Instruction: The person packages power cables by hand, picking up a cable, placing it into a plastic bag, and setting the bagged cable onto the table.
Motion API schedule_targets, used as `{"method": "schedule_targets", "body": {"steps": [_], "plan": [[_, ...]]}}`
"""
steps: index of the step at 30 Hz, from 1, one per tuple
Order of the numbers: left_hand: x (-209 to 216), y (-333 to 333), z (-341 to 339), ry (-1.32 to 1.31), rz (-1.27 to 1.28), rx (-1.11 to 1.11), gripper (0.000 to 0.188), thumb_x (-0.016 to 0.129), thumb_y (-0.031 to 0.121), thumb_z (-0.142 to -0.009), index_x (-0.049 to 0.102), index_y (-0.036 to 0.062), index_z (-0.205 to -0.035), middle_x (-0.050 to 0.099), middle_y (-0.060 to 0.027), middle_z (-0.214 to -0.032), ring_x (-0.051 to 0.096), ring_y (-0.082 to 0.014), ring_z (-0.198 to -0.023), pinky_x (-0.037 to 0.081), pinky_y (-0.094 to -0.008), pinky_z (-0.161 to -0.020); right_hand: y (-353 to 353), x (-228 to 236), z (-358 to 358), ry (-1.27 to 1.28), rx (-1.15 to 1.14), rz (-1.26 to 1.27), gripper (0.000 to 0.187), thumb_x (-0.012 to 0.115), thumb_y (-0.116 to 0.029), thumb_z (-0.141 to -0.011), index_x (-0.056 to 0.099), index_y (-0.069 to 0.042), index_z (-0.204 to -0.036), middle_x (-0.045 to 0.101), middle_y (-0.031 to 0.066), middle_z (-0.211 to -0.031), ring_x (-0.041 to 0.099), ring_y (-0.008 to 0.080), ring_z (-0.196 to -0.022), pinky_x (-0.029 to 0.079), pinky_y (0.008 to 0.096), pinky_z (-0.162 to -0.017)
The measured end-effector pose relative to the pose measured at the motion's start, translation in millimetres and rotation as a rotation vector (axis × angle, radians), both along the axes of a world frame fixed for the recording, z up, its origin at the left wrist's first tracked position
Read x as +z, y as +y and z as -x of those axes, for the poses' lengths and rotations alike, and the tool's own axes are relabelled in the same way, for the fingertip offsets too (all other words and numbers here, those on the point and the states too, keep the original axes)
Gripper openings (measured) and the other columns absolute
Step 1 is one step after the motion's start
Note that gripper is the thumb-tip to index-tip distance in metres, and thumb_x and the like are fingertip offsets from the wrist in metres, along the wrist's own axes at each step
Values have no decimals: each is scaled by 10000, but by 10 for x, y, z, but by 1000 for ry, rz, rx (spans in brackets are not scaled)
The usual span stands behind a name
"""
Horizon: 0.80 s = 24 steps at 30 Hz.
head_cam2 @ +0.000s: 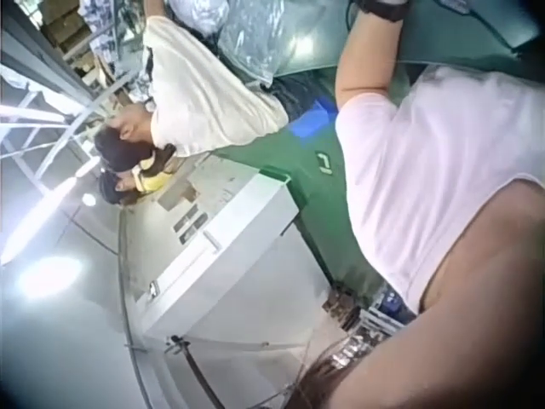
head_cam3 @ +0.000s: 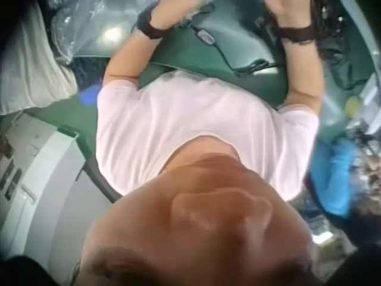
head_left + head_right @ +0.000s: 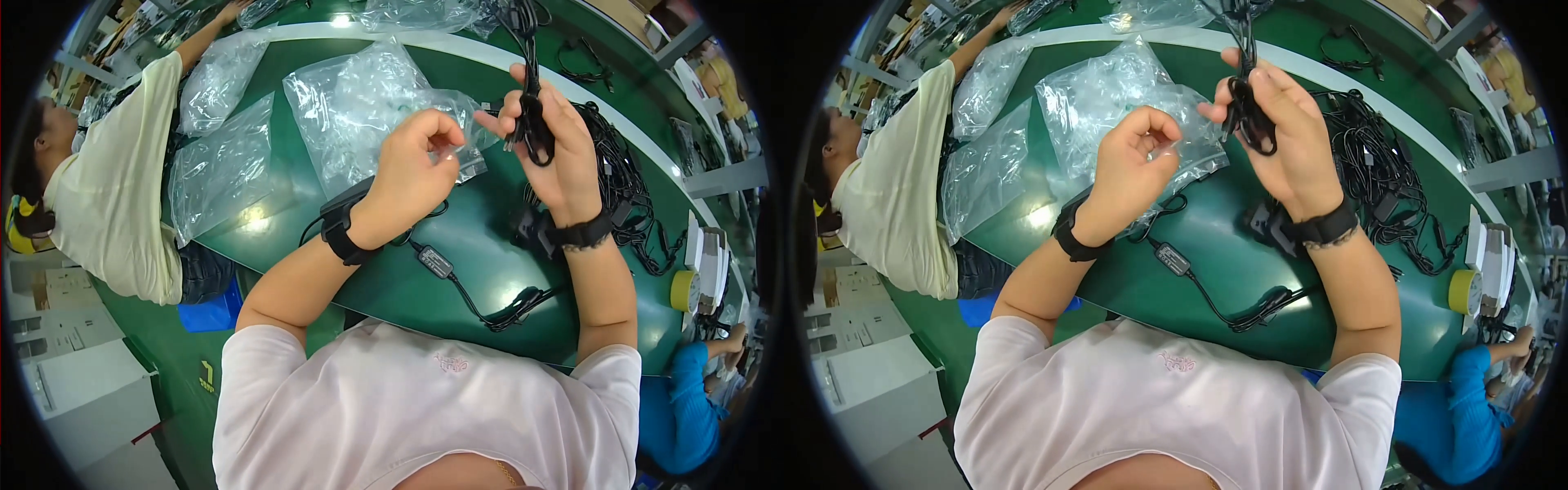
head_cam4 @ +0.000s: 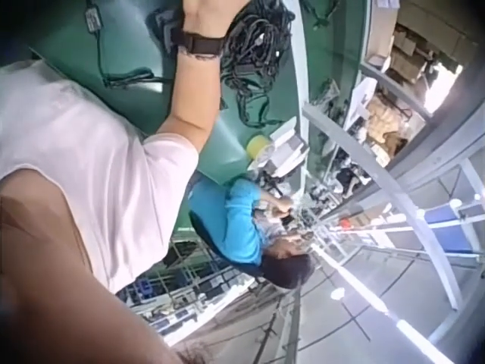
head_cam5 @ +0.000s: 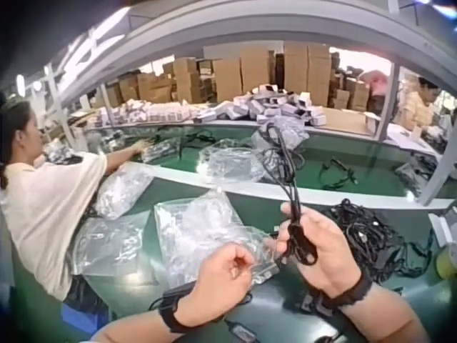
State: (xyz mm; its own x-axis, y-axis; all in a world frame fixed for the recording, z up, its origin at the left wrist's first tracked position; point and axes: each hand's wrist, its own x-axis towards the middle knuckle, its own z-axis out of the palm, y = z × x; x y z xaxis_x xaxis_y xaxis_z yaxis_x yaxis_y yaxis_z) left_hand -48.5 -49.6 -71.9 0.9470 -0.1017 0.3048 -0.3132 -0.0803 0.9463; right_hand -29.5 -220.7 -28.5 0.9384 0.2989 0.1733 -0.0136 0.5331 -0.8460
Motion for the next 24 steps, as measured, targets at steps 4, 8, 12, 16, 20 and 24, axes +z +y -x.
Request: {"method": "schedule_targets", "body": {"steps": [4,8,12,16,20,24], "plan": [[-12,35,-25,38,54,-23,152,512,-54,-667,534,-6,-809,566,-72,-791,537,-138,-716,447,-266,-639,-5,-62,-4,117,66,-34,382,405,-215,-925,384,37,-1211,516,62,-813,523,161,-719,385,489,-938],[-3,60,-113,65,30,82,112,571,20,-744,576,-17,-849,571,-44,-697,531,-100,-621,446,-229,-578,48,-48,52,51,197,-127,369,453,-205,-912,436,46,-1183,567,103,-835,570,180,-739,434,424,-890],[6,-1,0,65,190,-56,80,586,44,-773,580,-14,-828,580,-54,-709,550,-91,-638,451,-236,-557,41,-159,-16,85,77,-172,360,436,-198,-919,435,46,-1183,566,102,-841,567,176,-748,431,421,-893],[-55,-8,-8,102,140,6,85,589,61,-786,579,-10,-832,577,-46,-705,529,-74,-610,442,-231,-539,23,-65,-38,101,106,-196,360,418,-201,-924,430,52,-1180,560,103,-823,565,182,-741,444,449,-870],[3,46,-41,98,95,37,102,578,86,-810,578,-12,-837,558,-17,-670,498,-61,-601,415,-207,-541,81,-47,80,94,191,-2,391,418,-215,-918,395,44,-1210,511,64,-787,536,156,-702,466,445,-812],[67,50,15,125,222,-54,89,572,71,-812,577,-9,-850,569,-15,-702,502,-62,-636,418,-210,-572,33,-104,-13,123,121,41,409,428,-220,-915,387,43,-1225,508,66,-810,532,158,-726,465,356,-713]]}}
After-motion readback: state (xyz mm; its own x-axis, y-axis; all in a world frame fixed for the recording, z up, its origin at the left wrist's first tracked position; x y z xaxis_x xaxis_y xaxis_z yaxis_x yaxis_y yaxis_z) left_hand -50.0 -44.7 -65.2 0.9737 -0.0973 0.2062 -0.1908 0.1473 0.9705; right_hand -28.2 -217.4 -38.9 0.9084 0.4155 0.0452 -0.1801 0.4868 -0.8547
